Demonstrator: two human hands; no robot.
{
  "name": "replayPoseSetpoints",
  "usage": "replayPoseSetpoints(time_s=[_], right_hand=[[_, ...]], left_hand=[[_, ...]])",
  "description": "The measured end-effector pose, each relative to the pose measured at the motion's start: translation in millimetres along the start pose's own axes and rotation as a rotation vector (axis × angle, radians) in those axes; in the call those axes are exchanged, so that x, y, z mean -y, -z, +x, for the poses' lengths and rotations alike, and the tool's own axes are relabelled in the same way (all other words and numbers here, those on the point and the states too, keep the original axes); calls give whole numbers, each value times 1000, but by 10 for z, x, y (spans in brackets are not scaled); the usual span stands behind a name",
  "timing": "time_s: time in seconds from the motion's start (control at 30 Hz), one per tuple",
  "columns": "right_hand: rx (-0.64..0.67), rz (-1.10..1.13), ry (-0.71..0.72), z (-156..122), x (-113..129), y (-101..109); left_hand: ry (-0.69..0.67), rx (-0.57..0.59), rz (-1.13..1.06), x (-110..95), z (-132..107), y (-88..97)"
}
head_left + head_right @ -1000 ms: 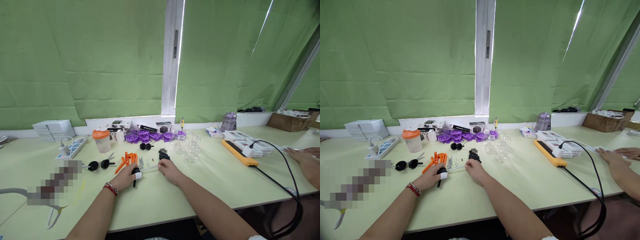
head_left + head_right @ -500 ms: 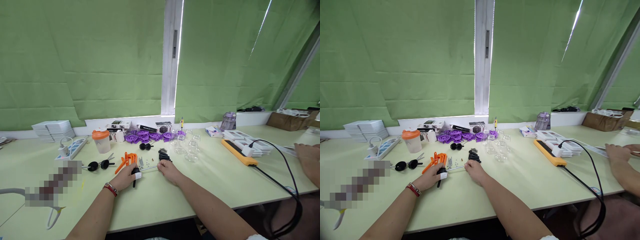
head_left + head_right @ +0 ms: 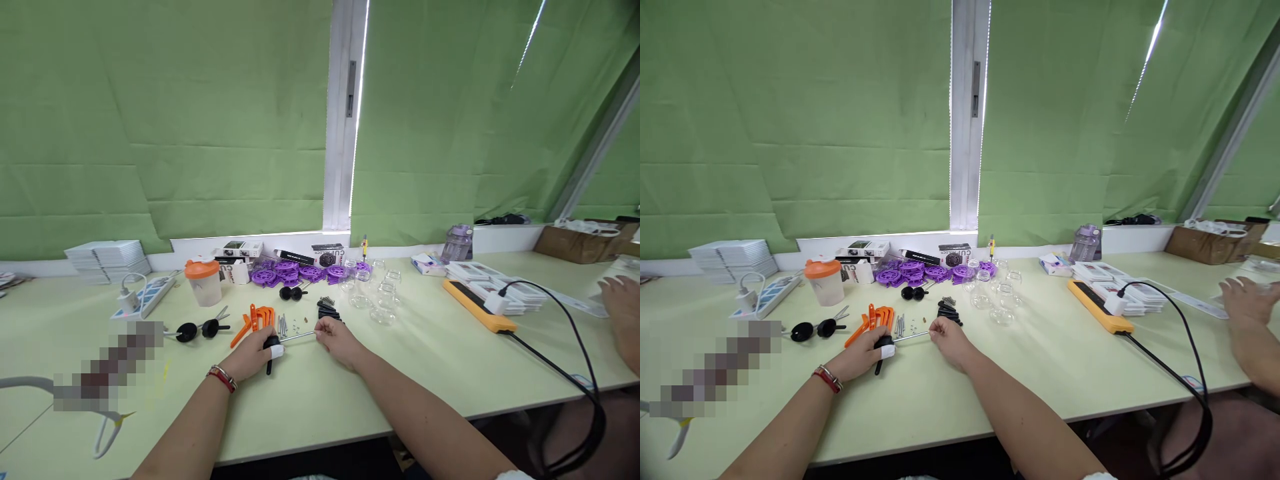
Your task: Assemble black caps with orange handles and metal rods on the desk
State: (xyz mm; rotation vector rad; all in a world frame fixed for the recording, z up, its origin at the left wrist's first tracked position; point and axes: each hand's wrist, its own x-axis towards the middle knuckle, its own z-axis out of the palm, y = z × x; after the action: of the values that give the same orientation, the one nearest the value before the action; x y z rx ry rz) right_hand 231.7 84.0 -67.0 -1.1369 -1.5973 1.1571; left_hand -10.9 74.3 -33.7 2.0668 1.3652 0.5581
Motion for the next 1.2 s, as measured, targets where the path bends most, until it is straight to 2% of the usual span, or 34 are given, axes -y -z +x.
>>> replayPoseSetpoints(time_s=[0.23, 0.57, 0.7, 0.83, 0.97, 1.2], right_hand=[[-6, -42, -62, 16, -8, -14], [1, -129, -61, 6, 11, -6], [-10, -79, -65, 5, 28, -4], [-2, 21, 1, 6, 23, 3], [8, -12, 35, 11, -15, 11], [3, -71, -31, 30, -41, -2]], left_hand=[[0, -7, -3, 0, -2, 1], [-3, 5, -7, -1, -9, 5], [-2, 6, -14, -10, -8, 6], [7, 7, -15, -22, -9, 8], [2, 2, -13, -10, -7, 4], [-8, -5, -12, -3, -2, 4]])
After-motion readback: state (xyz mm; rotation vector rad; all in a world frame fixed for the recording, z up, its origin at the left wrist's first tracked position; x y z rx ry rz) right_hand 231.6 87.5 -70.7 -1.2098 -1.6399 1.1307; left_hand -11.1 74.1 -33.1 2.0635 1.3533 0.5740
